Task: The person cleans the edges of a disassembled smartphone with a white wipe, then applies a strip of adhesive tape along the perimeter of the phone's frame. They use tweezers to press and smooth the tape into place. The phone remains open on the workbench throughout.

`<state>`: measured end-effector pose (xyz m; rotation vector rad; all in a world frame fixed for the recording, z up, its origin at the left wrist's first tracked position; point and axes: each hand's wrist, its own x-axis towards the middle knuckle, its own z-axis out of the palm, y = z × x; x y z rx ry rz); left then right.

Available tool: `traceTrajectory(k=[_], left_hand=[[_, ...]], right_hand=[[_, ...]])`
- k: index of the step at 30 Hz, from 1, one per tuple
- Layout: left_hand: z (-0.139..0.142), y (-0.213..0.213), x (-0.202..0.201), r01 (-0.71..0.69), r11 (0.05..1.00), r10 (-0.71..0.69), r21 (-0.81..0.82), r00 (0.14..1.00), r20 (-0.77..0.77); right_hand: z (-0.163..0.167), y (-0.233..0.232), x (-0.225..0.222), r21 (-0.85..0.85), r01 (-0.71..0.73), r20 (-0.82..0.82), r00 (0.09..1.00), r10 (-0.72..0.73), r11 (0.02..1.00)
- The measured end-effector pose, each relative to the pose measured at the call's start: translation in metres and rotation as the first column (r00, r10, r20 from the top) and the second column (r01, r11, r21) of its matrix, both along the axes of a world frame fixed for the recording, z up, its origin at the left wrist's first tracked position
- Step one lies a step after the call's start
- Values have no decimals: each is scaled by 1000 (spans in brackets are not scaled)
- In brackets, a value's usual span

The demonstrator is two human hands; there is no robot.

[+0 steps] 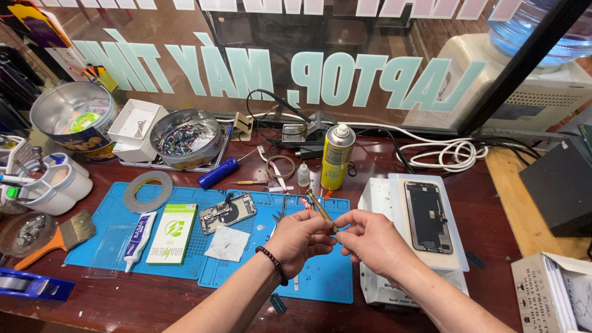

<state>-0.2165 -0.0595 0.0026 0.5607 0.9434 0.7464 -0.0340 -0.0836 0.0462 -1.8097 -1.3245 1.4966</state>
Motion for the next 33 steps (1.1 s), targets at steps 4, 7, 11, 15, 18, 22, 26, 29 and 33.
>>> traceTrajectory(k=[4, 7, 11, 15, 18, 22, 26, 29, 33], left_hand=[[-5, 2, 5, 1, 1000, -1, -13, 999, 50], [-8, 9, 8, -99, 993, 103, -68, 992, 70], [-7, 13, 6, -147, 986, 151, -83, 988, 39], [-4, 12, 5, -211, 973, 211, -98, 977, -6], [-2, 13, 0, -233, 969, 232, -84, 972, -18], [-4, 12, -11, -217, 975, 217, -37, 976, 7], [-6, 11, -23, -204, 979, 203, -17, 979, -34], [-5, 9, -32, -196, 980, 190, -35, 975, -119], [0, 2, -43, -207, 973, 190, -101, 969, -155]], right_hand=[[7, -2, 4, 41, -24, -53, 998, 26, 999], [10, -7, 7, 65, -39, -24, 999, 40, 997], [14, -11, 6, 34, -12, 11, 1000, 12, 999], [15, -13, 4, 23, -12, 30, 999, 11, 1000], [14, -14, 5, -9, 25, 27, 999, -24, 1000], [10, -12, 6, -10, 51, 32, 998, -51, 999], [5, -11, 1, 2, 76, -3, 997, -76, 997], [2, -12, -2, 37, 86, -25, 996, -85, 996], [2, -11, -5, 74, 45, -59, 997, -41, 996]])
